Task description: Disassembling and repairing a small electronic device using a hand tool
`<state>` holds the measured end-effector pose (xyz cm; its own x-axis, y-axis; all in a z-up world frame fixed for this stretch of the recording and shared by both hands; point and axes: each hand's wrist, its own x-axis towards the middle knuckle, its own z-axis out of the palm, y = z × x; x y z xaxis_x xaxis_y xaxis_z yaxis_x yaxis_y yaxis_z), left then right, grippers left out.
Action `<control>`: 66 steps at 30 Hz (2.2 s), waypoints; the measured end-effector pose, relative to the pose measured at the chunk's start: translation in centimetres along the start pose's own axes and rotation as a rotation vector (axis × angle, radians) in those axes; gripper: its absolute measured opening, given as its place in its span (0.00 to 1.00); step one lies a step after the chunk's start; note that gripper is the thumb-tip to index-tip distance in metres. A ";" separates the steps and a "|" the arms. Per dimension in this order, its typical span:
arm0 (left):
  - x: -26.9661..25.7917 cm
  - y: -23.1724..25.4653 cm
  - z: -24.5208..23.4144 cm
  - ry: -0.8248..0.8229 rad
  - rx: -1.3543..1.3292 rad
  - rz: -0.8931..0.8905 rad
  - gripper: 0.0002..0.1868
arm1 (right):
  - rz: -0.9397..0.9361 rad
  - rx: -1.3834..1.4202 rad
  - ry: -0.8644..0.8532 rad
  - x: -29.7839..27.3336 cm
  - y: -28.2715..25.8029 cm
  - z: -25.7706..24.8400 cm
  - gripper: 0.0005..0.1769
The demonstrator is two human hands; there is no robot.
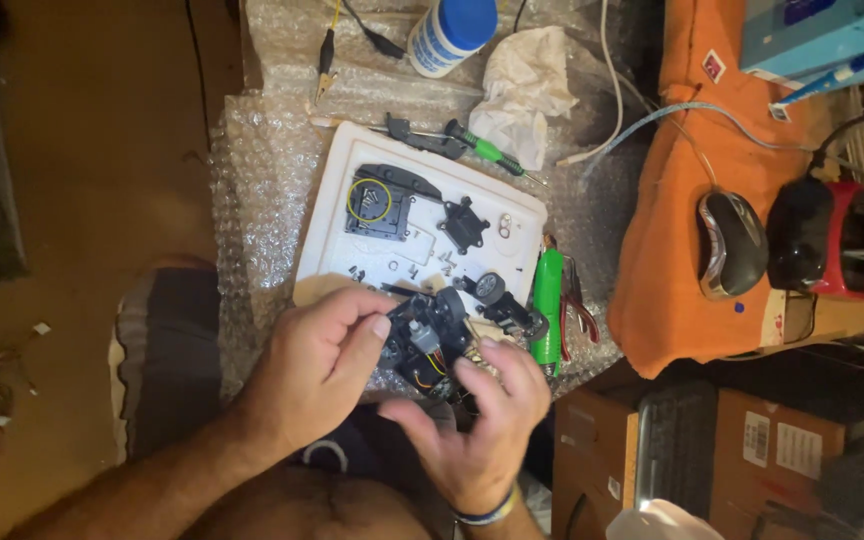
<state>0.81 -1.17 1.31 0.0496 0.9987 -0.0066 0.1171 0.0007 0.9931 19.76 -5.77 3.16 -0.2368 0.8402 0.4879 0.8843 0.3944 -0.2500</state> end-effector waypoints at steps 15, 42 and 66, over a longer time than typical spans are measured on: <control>-0.6 0.9 1.2 0.062 0.141 -0.133 0.11 | 0.113 -0.220 -0.047 -4.0 2.4 -0.3 0.50; 1.3 3.9 -2.4 -0.266 0.582 0.047 0.47 | 0.002 -0.084 -0.090 -0.8 3.8 -1.2 0.59; -0.1 3.1 1.5 -0.069 -0.306 -0.147 0.39 | 0.125 -0.103 -0.061 0.2 2.3 -0.1 0.64</control>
<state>2.61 -1.29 4.20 0.1226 0.9811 -0.1495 -0.1745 0.1696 0.9700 21.74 -4.73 2.79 -0.1440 0.9025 0.4060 0.9442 0.2481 -0.2168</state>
